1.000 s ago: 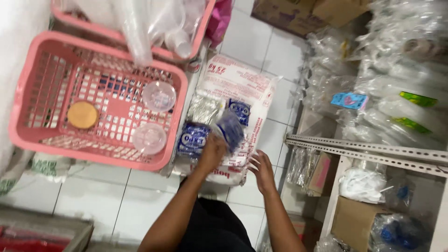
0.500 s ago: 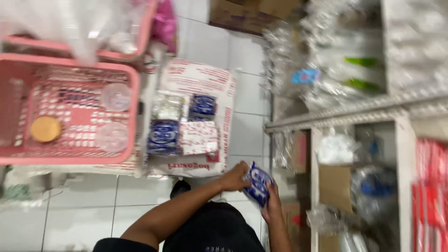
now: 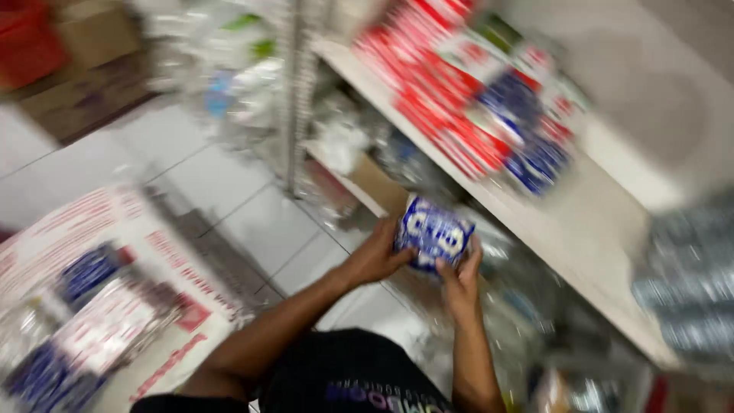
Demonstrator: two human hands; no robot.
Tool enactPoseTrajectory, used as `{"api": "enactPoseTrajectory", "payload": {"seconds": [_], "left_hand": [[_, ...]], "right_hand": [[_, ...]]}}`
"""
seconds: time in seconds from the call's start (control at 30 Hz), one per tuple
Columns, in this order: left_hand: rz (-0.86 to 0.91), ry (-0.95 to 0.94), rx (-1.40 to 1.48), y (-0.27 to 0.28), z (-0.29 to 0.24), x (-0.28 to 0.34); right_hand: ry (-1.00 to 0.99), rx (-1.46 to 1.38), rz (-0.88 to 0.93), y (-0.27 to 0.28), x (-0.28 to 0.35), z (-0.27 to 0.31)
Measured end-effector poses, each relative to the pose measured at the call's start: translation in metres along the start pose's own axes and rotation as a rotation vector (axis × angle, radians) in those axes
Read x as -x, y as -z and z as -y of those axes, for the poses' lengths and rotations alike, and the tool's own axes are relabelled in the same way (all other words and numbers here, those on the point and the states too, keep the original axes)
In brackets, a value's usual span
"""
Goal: The person picks up packets of plastic bags and places them onto a shelf. They then move several blue Expo-branded packets and small white patterned packets from a large bag onto the shelf.
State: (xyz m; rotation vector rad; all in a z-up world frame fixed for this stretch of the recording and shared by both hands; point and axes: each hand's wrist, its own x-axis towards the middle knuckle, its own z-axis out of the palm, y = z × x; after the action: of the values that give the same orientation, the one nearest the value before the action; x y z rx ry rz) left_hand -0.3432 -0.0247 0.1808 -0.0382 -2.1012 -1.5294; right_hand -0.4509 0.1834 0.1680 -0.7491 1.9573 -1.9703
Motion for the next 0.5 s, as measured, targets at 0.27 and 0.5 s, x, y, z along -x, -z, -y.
{"api": "enactPoseTrajectory", "payload": {"seconds": [0.27,0.5], "left_hand": [[0.4,-0.099,-0.229,-0.115,-0.081,-0.164],[0.455,-0.269,-0.459,-0.167,-0.041,-0.359]], "right_hand": [[0.225,0.033,-0.388,0.12,-0.046,0.093],[0.328,0.052,-0.462,0.177,-0.209,0.089]]}}
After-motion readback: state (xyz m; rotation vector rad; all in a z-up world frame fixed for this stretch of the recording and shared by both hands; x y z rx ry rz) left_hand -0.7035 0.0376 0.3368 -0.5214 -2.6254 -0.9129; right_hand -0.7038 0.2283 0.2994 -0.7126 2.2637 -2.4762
